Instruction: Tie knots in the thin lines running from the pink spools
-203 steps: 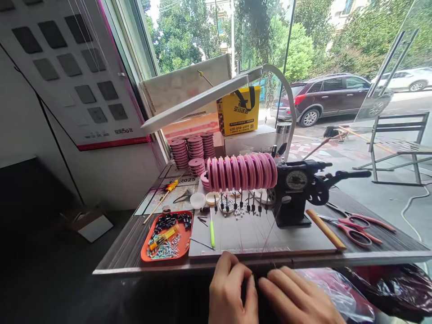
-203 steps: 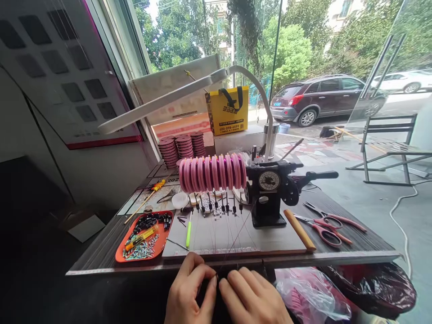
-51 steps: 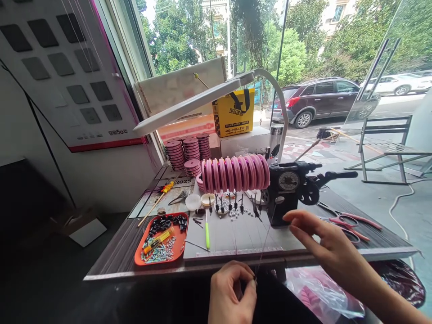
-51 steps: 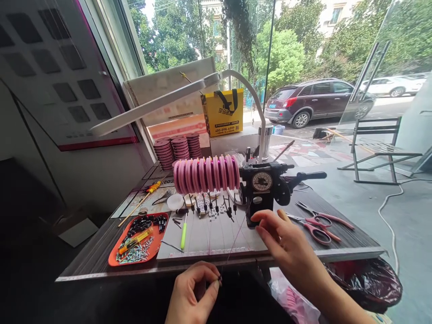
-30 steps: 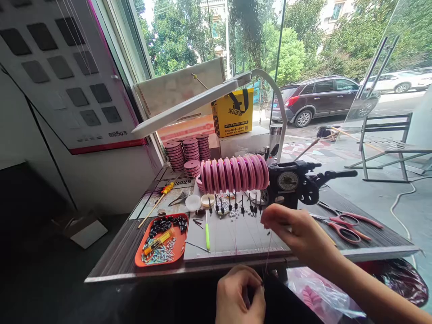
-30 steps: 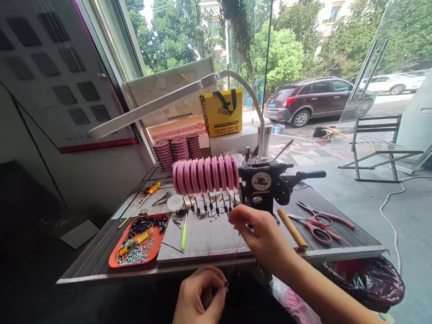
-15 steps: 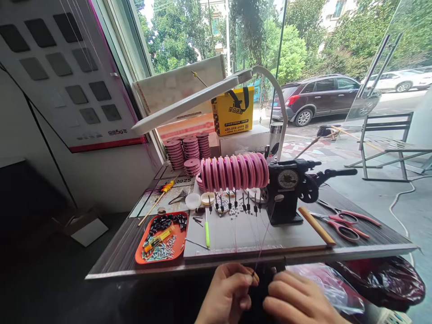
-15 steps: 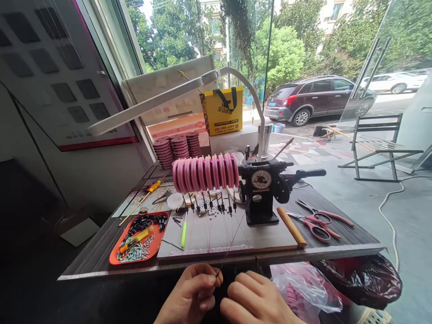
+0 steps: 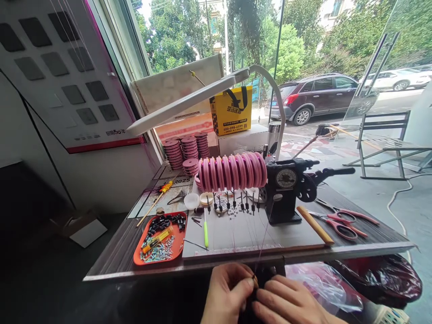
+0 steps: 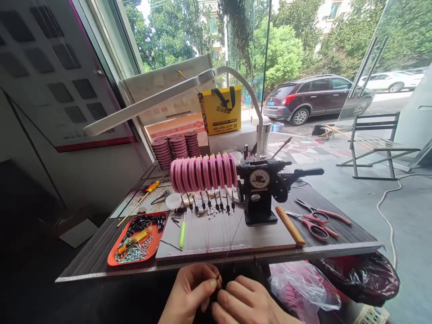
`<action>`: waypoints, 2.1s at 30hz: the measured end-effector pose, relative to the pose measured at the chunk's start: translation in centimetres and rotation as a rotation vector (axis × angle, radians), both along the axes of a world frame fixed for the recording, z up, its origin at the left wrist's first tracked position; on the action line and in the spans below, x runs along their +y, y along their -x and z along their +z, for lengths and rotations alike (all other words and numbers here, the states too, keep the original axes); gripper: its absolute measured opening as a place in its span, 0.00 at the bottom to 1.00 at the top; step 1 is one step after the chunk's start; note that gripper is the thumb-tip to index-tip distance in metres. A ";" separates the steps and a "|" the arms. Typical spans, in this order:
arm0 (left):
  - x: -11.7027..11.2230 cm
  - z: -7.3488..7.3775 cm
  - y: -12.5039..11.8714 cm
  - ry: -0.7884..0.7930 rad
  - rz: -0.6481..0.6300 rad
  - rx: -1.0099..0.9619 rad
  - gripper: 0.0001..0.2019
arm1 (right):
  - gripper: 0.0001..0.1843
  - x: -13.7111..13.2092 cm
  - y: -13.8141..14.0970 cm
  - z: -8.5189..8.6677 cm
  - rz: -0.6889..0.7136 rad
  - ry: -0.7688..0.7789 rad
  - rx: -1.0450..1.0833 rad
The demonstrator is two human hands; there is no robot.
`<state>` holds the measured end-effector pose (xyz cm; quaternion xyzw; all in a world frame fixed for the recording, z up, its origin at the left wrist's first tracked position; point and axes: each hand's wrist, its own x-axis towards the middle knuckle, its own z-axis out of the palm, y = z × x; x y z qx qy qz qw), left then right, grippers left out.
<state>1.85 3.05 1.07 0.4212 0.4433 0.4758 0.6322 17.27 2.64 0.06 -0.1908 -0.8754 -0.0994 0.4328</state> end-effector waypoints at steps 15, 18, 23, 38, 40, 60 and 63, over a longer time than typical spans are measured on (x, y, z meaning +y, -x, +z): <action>-0.5 -0.5 0.4 -0.481 0.242 0.517 0.08 | 0.10 4.4 1.0 6.8 0.209 1.497 0.283; -0.7 -0.2 0.2 -0.557 0.305 0.596 0.08 | 0.08 5.1 1.6 7.0 0.199 1.523 0.236; -1.2 -0.8 0.1 -0.889 0.405 0.821 0.12 | 0.03 6.4 2.4 6.9 0.203 1.578 0.138; -0.6 0.2 0.4 -0.977 0.243 0.800 0.14 | 0.07 3.3 1.3 7.9 0.166 0.752 -0.153; -0.5 0.5 0.4 -0.873 0.234 0.678 0.13 | 0.08 2.7 1.0 6.9 0.127 0.681 -0.131; 2.3 3.3 0.8 0.427 -0.316 0.034 0.02 | 0.16 1.0 -0.4 2.8 0.067 -0.025 -0.280; 2.3 3.5 0.8 0.424 -0.327 0.038 0.02 | 0.16 1.0 -0.7 2.9 0.090 -0.018 -0.322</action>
